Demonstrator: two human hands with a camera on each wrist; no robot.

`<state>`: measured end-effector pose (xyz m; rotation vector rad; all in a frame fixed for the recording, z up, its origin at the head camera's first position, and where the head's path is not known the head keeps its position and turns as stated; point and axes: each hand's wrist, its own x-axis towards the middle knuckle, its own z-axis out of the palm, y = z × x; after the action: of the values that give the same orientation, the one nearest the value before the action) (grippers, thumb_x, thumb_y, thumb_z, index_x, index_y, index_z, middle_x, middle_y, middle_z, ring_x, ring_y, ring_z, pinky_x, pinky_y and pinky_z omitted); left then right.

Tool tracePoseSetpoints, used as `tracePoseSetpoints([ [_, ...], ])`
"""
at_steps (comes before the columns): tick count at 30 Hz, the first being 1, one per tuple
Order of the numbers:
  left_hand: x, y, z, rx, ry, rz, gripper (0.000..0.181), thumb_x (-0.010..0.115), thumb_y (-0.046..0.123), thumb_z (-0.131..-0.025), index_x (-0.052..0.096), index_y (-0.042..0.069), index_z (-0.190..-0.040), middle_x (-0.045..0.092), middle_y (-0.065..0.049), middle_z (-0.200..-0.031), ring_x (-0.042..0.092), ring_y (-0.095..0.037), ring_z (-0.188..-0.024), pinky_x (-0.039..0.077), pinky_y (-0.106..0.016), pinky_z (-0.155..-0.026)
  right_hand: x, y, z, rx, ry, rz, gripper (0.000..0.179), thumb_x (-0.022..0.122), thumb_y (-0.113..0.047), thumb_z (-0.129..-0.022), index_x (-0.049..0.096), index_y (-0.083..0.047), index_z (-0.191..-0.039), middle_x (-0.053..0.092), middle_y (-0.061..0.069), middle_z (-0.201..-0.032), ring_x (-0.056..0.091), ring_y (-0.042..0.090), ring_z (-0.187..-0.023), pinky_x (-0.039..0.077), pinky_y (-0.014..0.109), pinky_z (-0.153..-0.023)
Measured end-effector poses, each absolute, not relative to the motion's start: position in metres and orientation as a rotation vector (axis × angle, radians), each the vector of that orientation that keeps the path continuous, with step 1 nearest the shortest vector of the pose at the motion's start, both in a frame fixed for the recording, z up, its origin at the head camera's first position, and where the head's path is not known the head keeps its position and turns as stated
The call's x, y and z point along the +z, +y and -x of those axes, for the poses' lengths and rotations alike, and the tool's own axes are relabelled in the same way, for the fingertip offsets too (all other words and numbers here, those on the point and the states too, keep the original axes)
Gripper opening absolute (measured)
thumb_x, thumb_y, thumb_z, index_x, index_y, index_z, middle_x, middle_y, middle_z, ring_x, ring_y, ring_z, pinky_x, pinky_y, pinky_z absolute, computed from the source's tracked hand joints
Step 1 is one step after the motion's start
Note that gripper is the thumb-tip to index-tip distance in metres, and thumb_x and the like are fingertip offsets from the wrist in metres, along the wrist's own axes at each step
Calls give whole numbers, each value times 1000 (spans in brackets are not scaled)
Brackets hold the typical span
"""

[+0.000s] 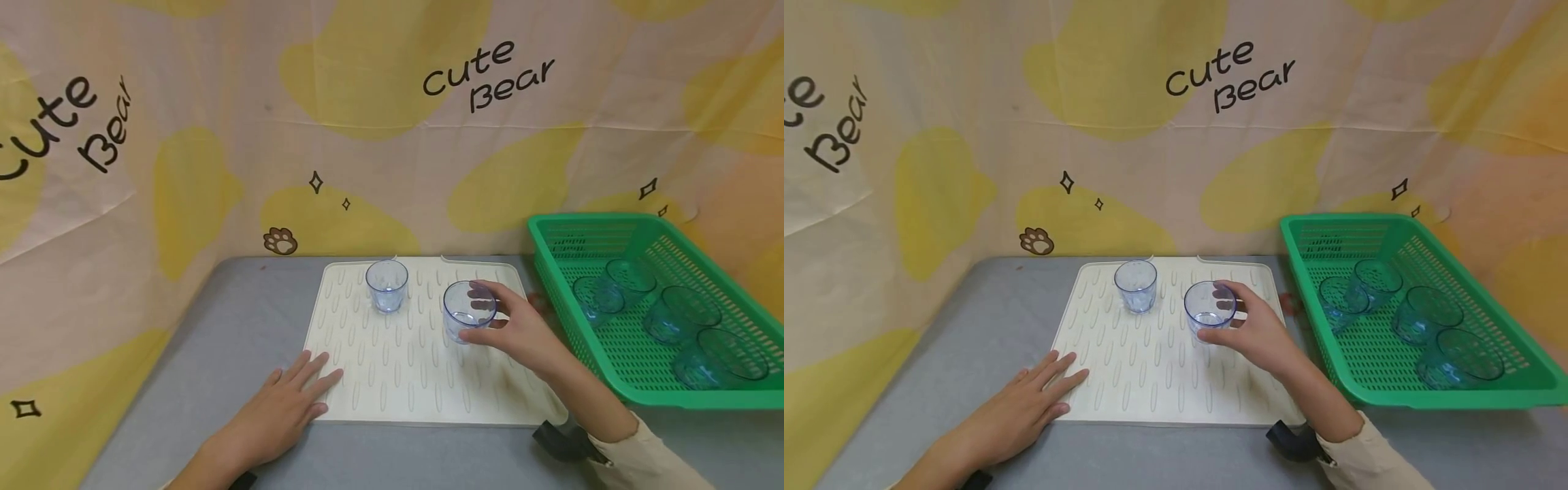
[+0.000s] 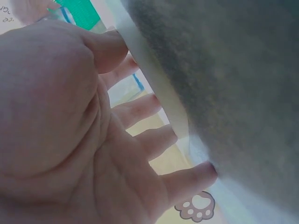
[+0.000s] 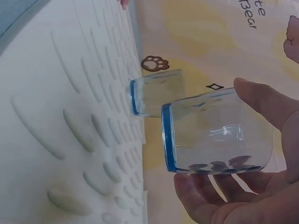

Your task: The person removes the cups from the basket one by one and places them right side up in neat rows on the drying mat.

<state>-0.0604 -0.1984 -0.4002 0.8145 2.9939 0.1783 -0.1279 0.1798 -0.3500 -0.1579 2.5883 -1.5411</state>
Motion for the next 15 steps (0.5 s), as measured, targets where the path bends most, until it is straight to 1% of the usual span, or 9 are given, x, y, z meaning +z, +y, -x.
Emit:
tracePoseSetpoints([
  [4, -401, -198, 59, 168, 2988, -794, 50, 58, 32, -99, 48, 28, -148, 43, -6, -157, 38, -37, -146, 41, -66, -101, -356, 174, 134, -1543, 2568, 128, 84, 87, -35, -76, 44, -20, -147, 54, 10, -145, 60, 32, -121, 55, 42, -94],
  [10, -402, -198, 58, 174, 2989, -792, 50, 59, 32, -99, 48, 27, -148, 43, -7, -156, 38, -38, -145, 41, -66, -100, -362, 168, 145, -1569, 2555, 118, 83, 86, -33, -77, 45, -18, -147, 54, 10, -146, 54, 31, -129, 51, 46, -100],
  [13, -402, -198, 60, 180, 2986, -789, 50, 58, 32, -100, 47, 27, -148, 43, -6, -157, 38, -38, -146, 41, -67, -101, -363, 166, 152, -1562, 2564, 99, 83, 86, -33, -78, 44, -19, -147, 54, 10, -146, 53, 31, -131, 49, 48, -102],
  [15, -401, -198, 61, 180, 2988, -797, 50, 58, 31, -99, 48, 28, -148, 43, -6, -157, 38, -38, -145, 41, -67, -100, -364, 164, 157, -1561, 2574, 111, 83, 86, -32, -78, 44, -17, -148, 54, 10, -146, 52, 31, -132, 48, 48, -103],
])
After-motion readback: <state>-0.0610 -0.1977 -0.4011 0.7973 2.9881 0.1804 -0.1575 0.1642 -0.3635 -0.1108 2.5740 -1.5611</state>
